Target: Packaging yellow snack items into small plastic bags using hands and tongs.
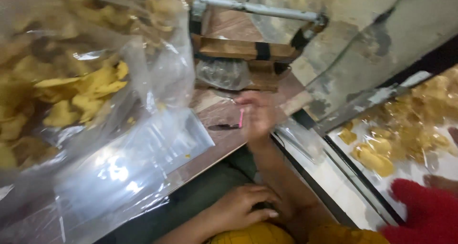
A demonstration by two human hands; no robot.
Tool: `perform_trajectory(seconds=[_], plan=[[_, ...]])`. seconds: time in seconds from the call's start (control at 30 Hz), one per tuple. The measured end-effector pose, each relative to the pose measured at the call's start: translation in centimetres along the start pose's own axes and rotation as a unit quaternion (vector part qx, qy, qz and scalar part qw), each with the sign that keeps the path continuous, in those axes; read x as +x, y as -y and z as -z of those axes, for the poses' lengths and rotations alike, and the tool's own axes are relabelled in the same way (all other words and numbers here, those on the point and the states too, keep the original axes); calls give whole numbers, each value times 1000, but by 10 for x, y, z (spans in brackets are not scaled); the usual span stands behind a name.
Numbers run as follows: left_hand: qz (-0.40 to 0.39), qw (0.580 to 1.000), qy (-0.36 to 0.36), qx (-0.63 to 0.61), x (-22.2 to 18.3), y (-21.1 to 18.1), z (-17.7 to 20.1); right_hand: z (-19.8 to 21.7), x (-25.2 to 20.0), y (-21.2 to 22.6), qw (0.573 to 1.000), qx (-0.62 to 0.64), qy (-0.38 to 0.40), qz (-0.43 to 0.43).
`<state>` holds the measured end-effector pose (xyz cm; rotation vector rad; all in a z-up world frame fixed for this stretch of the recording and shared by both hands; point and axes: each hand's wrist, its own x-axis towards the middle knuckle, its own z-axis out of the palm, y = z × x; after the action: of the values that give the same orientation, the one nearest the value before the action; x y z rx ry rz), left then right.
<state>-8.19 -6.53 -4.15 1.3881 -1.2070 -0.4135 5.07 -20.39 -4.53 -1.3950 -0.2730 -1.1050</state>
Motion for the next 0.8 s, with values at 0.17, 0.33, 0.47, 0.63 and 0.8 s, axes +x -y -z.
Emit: perform_trajectory(seconds=[0.17,0.33,0.47,0.63,0.8], plan=[[-25,978,-117,173,-23,4,-3,-136,-4,25,925,-39,377,8],[-25,914,-268,302,-34,-28,17,-214,5,-20,861,-140,466,-147],[-26,901,-295,315,-41,-30,15,-230,-8,-57,828,-201,454,-261],[-8,944,-277,179,-44,-44,12,-230,-12,-70,827,-216,433,-287],[-8,946,-284,155,-47,-58,22,-234,-12,-71,817,-263,443,-260]])
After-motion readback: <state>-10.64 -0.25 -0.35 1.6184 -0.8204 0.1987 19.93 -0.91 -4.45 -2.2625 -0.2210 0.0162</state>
